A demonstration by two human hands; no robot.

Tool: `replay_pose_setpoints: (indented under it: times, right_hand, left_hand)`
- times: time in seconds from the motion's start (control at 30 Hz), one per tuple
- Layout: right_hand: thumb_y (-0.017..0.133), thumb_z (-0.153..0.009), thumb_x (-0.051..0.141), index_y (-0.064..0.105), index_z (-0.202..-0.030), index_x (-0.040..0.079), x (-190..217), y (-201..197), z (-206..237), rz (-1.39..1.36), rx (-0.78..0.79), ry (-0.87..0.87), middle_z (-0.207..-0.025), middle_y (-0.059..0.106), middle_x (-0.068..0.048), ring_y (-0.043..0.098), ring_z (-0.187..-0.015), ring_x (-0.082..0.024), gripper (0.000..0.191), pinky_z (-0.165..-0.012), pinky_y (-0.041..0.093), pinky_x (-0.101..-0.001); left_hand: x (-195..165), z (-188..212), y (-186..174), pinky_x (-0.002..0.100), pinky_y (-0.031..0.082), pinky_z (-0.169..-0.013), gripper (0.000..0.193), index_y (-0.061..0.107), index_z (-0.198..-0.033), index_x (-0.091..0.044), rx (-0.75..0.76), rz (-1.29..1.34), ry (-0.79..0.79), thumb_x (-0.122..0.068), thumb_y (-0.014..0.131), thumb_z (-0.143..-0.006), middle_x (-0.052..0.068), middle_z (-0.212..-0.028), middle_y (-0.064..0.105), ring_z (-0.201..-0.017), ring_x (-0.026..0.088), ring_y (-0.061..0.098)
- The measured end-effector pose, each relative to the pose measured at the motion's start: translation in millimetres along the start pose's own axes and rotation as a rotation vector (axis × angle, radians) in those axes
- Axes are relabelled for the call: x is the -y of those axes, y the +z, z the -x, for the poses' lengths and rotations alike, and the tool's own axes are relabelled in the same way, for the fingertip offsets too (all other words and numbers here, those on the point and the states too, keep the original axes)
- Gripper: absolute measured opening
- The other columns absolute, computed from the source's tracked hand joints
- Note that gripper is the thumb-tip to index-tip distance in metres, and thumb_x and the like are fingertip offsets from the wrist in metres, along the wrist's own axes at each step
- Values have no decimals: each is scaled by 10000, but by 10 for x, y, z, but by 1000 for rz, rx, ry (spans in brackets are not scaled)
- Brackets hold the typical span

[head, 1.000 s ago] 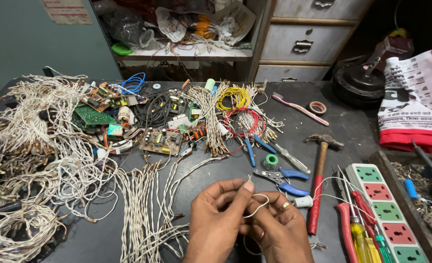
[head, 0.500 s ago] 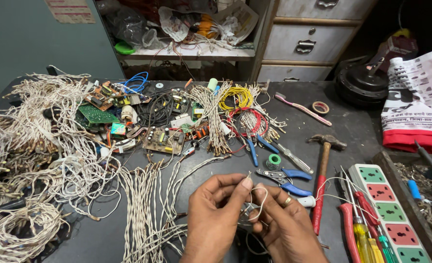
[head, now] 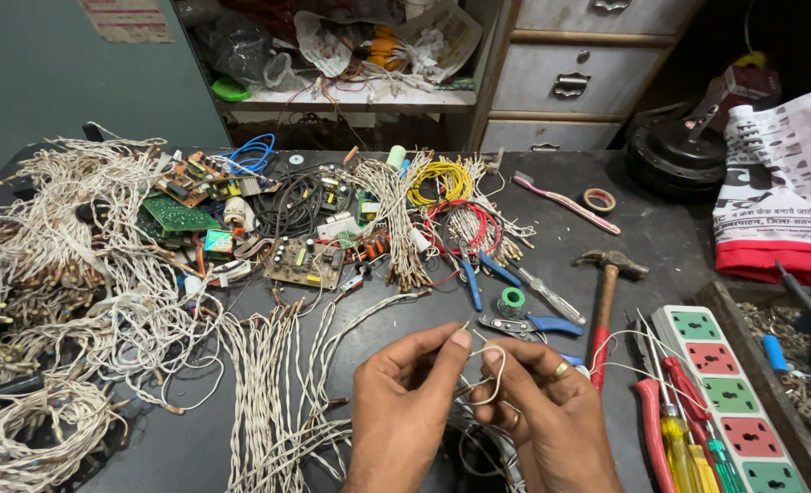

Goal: The person strips the insulation from the ends of white wires using pliers and a utility knife. They then twist the exposed strands and prepare the wires for connection on a cluttered workbench.

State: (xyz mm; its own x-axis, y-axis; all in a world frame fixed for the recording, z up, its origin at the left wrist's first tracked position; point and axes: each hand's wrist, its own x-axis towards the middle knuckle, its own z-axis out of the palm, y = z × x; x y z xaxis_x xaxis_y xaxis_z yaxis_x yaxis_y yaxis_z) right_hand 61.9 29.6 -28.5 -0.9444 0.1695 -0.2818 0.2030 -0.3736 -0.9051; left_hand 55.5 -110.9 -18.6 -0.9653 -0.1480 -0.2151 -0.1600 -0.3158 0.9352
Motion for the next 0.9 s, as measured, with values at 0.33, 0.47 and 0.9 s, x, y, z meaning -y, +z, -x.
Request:
replay_pose_setpoints:
  times: [0.33,0.47,0.9]
  right_hand:
    - [716,-867,121,673,-1032,-36,18,9,-3,-14,-28,25,-796,712,-129,706,-640,-191,232,-489,559,-298]
    - [710,-861,117,667,-1024,-38,25,9,4,-39,-22,24,-807,728,-130,714,-650,-192,229,-504,569,-296]
    - [710,-874,114,651,-993,-27,20,35,19,-22,-37,18,-786,728,-148,719,-648,-197,194,-530,589,-315]
  left_hand:
    - [53,11,26,221,475,-568,292,840,-1012,7,6,-1,1,-211,817,-820,24,-724,744,-627,54,601]
    - [32,20,33,208,538,-613,290,833,-1027,-3,42,16,-7,-204,796,-821,14,-765,793,-670,41,676]
    - [8,26,33,214,523,-579,272,831,-1008,-5,63,1,-57,-208,787,-832,21,-723,767,-631,54,662]
